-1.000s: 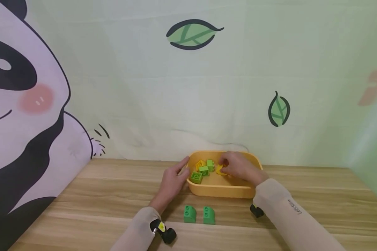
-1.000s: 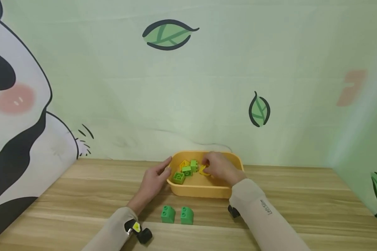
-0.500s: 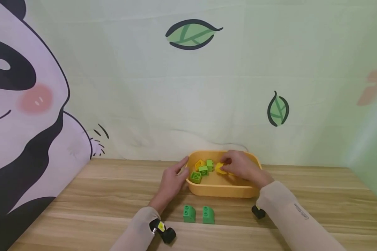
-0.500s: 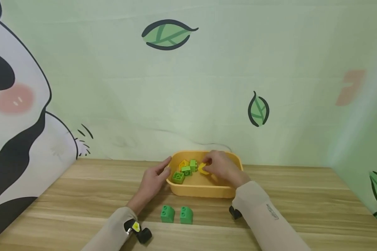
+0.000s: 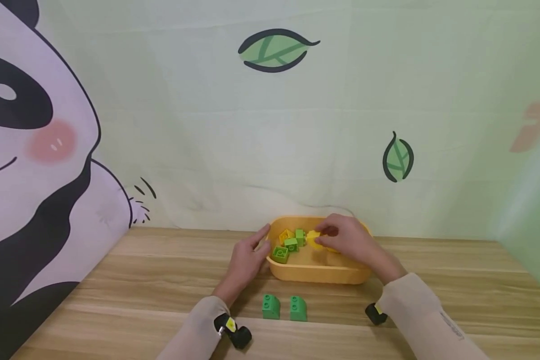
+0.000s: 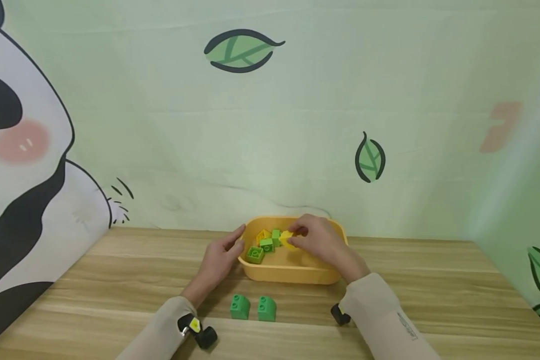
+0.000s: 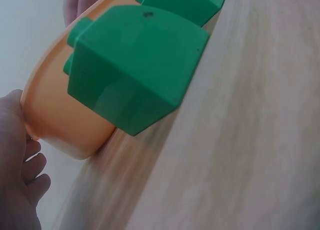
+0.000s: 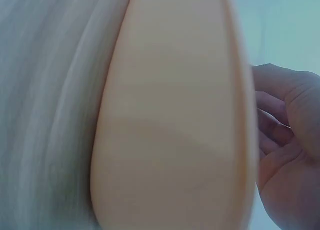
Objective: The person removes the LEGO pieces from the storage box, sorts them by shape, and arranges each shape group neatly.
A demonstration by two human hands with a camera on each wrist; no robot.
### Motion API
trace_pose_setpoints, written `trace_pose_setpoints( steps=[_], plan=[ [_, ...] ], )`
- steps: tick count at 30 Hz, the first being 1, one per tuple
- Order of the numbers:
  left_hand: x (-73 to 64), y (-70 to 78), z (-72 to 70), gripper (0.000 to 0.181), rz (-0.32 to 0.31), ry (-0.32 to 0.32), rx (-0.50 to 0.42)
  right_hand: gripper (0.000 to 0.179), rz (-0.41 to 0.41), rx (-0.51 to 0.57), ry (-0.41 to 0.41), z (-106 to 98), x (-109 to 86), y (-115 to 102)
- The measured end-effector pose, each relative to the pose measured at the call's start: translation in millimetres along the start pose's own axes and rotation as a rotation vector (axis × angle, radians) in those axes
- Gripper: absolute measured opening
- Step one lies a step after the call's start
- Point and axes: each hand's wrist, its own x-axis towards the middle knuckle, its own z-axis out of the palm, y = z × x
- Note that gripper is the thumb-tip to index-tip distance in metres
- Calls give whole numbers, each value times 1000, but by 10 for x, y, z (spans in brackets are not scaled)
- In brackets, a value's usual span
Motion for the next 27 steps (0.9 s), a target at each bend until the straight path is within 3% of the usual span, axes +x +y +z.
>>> trace_pose_setpoints(
  steps=[8,27],
  plan=[
    [9,-20,4,49,10,5,1,22,-66,103,34,-32,-162,-113],
    [13,-23,10,49,-2,-1,7,19,-126,178,25,-90,-469,-274]
  ],
)
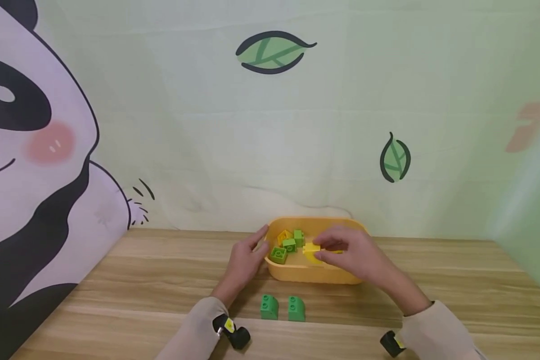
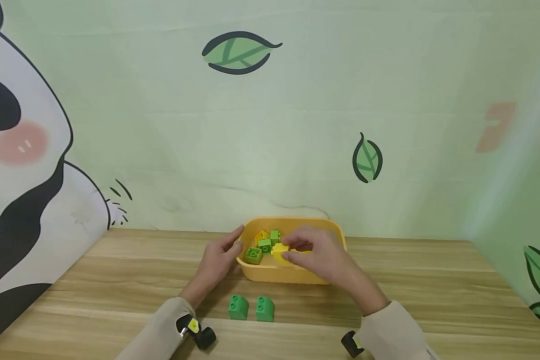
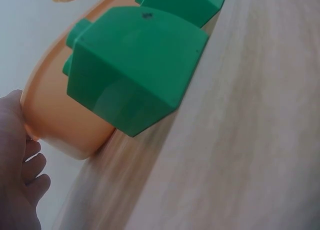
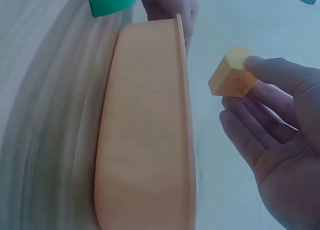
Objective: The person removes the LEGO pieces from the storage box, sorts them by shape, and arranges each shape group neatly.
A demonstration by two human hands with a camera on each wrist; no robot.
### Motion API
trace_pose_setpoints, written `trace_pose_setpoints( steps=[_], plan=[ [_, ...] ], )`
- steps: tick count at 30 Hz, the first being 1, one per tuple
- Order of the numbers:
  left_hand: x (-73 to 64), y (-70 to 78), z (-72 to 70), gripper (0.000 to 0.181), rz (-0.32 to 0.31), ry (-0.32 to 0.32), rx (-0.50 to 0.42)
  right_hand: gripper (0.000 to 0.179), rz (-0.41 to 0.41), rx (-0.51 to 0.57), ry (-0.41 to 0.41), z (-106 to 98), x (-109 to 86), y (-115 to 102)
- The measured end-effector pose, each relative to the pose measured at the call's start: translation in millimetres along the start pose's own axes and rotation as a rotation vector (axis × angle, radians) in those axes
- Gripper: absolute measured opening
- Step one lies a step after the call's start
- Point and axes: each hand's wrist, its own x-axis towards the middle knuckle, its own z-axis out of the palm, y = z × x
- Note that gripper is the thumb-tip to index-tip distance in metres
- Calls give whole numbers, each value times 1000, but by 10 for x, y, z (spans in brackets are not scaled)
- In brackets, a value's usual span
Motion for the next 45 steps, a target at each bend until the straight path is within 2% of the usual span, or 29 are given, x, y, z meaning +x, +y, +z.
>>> trace_pose_setpoints(
  steps=[6,10,24,36,45],
  plan=[
    [-2,9,10,49,1,-4,-2,18,29,24,-37,-13,-123,-24],
    [1,3,15,49,-4,-3,-4,19,18,29,-67,-7,-180,-45],
    [-4,-22,0,49,10,10,-3,20,16,-9,-141,-45,-246,-30],
    [10,-17,3,49,7,6,7,18,129,53,-286,-61,-269,-18],
    [11,-11,16,50,-34,-5,12,15,142,32,-358,-14,-310,46]
  ],
)
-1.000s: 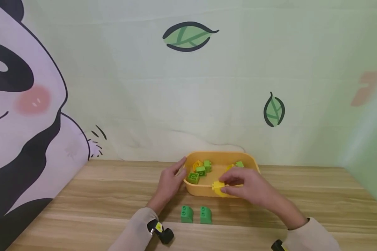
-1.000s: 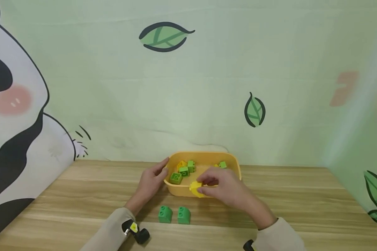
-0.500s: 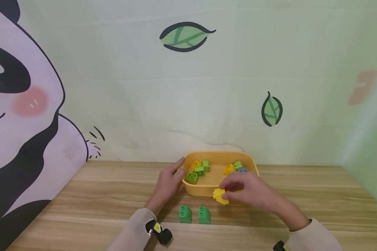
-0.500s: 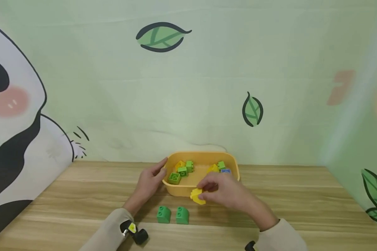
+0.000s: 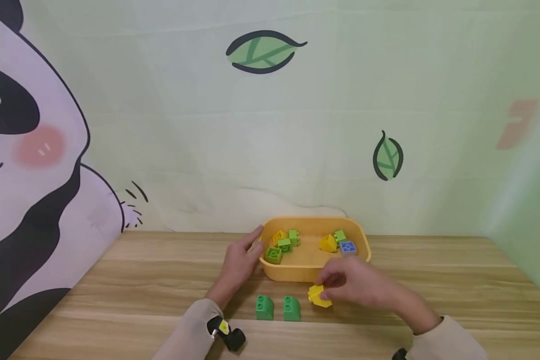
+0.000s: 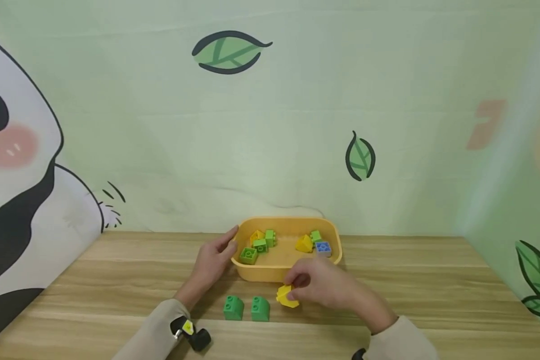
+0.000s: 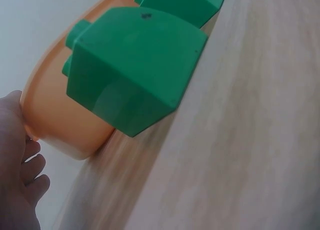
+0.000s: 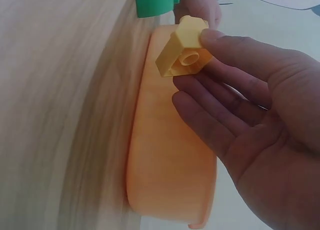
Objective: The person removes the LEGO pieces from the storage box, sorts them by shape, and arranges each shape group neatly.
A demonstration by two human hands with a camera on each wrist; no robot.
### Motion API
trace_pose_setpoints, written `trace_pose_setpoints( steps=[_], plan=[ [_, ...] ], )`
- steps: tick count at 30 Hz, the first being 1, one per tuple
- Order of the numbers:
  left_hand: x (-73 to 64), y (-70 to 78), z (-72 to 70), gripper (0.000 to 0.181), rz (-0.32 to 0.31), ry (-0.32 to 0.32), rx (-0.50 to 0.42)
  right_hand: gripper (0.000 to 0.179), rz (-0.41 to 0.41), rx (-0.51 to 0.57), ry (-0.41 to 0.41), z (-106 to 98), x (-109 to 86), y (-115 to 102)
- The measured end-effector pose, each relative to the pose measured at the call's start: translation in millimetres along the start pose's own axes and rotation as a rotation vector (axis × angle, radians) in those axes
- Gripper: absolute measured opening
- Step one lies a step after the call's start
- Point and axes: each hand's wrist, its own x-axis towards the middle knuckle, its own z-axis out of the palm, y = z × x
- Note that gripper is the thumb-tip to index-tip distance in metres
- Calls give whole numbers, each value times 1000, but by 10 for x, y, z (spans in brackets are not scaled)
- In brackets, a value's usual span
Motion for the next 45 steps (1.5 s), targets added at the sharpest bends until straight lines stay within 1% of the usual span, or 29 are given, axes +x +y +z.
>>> trace_pose_setpoints(
  steps=[5,10,14,23,27,32,35,36,38,42,43,45],
  plan=[
    [-5,16,-8,49,5,0,2,16,1,23,-17,56,-7,31],
    [-3,21,-17,49,27,0,-6,15,-6,47,-62,91,-3,41],
    [-11,30,-25,49,29,-3,-2,15,-1,55,-87,106,-1,35],
    [-31,46,-32,49,28,3,7,12,-3,51,-113,114,1,19],
    [-37,44,-31,50,29,4,8,11,-2,17,-136,108,-9,19],
    [-35,58,-28,50,23,4,8,16,12,-6,-175,94,-20,30],
    [-27,50,-25,50,20,5,9,18,12,4,-197,79,-16,46],
    [-25,45,-25,50,18,4,9,20,-3,0,-209,76,-10,82],
    [-24,45,-24,50,14,3,4,23,9,21,-220,72,-3,88],
    [-21,42,-23,51,9,1,-4,28,39,37,-204,80,-19,60],
    [-22,44,-22,51,10,1,-6,28,58,44,-191,83,-29,16],
    [-21,41,-21,51,10,1,-6,27,62,28,-179,92,-39,-15]
  ],
)
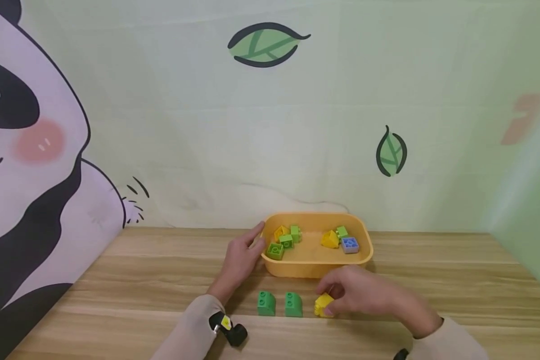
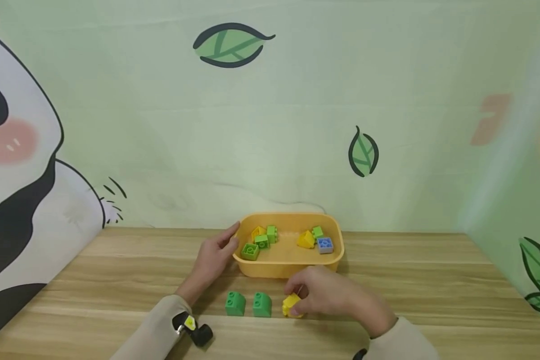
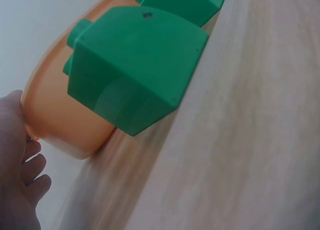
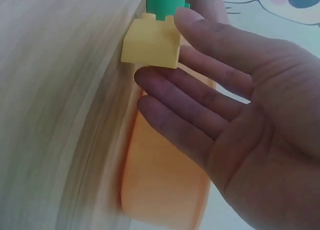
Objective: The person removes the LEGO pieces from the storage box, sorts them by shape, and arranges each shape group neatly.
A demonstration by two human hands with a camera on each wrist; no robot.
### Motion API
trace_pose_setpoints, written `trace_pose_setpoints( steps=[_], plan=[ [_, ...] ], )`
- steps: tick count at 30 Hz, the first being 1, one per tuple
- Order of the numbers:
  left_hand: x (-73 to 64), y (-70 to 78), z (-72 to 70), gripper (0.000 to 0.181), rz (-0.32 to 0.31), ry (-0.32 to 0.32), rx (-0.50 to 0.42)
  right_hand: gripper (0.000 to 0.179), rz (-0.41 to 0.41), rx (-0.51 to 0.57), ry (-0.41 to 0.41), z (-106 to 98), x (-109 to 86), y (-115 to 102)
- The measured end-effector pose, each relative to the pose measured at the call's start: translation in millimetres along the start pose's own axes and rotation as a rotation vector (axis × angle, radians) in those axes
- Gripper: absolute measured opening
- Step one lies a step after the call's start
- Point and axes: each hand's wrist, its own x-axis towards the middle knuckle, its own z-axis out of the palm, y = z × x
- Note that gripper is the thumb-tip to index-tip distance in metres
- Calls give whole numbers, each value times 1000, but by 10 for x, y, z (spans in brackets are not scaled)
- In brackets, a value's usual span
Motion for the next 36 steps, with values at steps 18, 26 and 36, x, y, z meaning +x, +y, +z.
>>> trace_pose_setpoints(
  steps=[18,26,36],
  plan=[
    [-5,14,2,50,-7,4,10,17,5,-10,-34,9,-14,-57],
    [-6,13,6,50,-11,6,8,24,-130,-80,-89,-21,95,345],
    [4,12,3,50,-15,5,2,26,-65,-20,-49,-24,24,117]
  ],
)
